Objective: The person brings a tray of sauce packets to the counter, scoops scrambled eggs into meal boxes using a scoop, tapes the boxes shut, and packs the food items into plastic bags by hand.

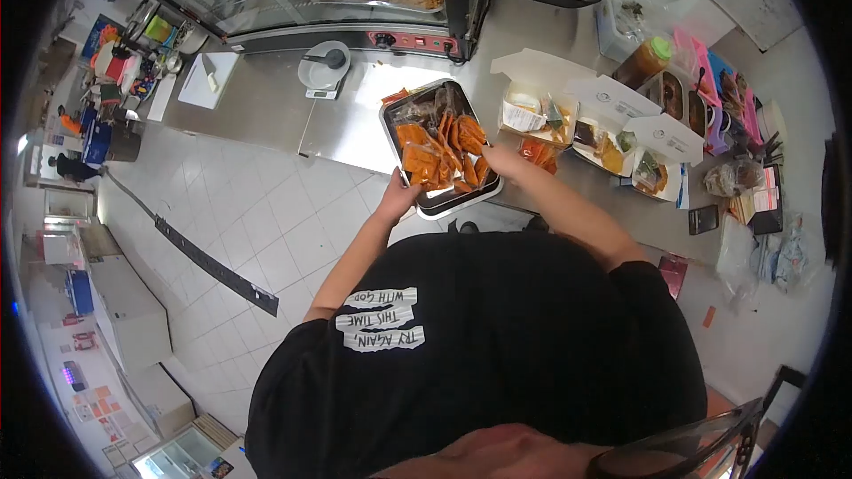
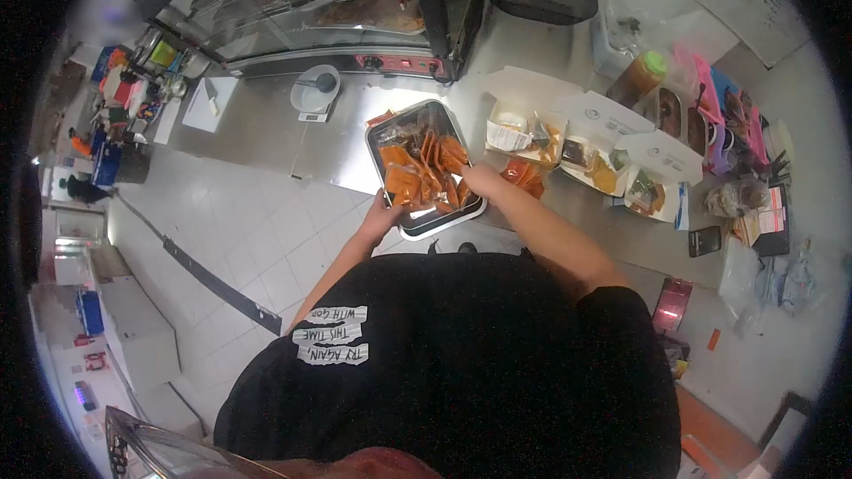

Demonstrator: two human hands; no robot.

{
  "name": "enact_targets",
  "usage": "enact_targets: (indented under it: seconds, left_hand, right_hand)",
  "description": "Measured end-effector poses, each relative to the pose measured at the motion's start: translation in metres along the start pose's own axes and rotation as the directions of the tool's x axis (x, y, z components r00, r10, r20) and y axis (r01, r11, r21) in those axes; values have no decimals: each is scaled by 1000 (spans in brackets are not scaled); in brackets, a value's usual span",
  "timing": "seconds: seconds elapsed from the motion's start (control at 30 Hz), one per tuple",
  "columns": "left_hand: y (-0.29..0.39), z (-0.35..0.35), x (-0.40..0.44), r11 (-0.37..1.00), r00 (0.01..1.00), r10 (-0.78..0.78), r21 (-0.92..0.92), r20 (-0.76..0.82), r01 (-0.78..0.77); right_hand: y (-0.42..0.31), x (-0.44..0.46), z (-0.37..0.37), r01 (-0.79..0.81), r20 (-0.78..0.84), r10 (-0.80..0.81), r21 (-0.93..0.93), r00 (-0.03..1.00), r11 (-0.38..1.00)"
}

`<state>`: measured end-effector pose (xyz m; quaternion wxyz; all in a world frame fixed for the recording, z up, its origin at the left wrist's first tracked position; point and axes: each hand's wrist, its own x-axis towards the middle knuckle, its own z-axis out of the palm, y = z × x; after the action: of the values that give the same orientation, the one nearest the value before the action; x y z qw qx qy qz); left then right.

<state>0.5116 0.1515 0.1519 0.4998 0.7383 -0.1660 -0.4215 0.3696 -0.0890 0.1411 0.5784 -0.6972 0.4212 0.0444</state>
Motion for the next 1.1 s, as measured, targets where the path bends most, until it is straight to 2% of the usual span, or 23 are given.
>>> enact_targets:
  seconds: [0.07, 0.13, 0.17, 0.27, 0.3, 0.4, 0.43, 0.57, 0.67, 0.7, 0.8, 0.93, 1.03, 1.1]
  left_hand:
    - [-8, -2, 1, 995, 993, 95, -5, -74, -95]
    - [-12, -10, -2, 983, 976, 177, -36, -129, -183]
    - [-10, -12, -7, 976, 980, 139, -147, -143, -160]
    - [-4, -19, -19, 975, 980, 173, -121, -102, -185]
    - [-2, -18, -25, 957, 961, 261, -103, -89, -270]
    - [3, -9, -44, 923, 920, 382, -23, -87, -385]
    - [16, -1, -59, 928, 923, 369, -9, -113, -372]
    - [31, 19, -87, 894, 896, 427, -92, -123, -438]
    - [54, 42, -106, 896, 902, 419, -111, -107, -430]
    - [58, 52, -108, 858, 856, 500, -62, -131, -511]
    - [98, 89, -134, 811, 815, 579, -84, -27, -579]
    - [114, 148, -165, 812, 811, 581, -109, 58, -574]
    - [119, 197, -194, 780, 771, 626, -94, 117, -619]
    - [121, 230, -217, 776, 762, 631, -121, 148, -619]
  right_hand:
    - [-11, -17, 1, -64, -15, 67, 122, 998, 990]
    - [-18, -32, -4, -118, 216, 81, 163, 973, 980]
    - [-19, -41, -6, -149, 329, 84, 176, 941, 973]
    - [-25, -86, 13, 36, 109, -67, 267, 992, 963]
    - [-34, -100, 10, -28, 162, -37, 385, 986, 923]
    - [3, -91, 23, -18, 158, -59, 446, 986, 895]
    - [3, -103, 20, -35, 158, -44, 461, 986, 887]
    - [22, -129, 2, 134, 109, -180, 340, 977, 931]
    - [18, -166, -20, 211, -34, -227, 522, 973, 826]
    - [27, -171, -27, 278, -67, -287, 527, 956, 803]
    - [19, -226, -64, 327, -106, -329, 579, 938, 747]
    - [64, -284, -105, 456, -314, -356, 349, 880, 818]
    - [83, -346, -136, 465, -367, -310, 486, 877, 740]
    - [99, -385, -158, 467, -378, -314, 437, 871, 769]
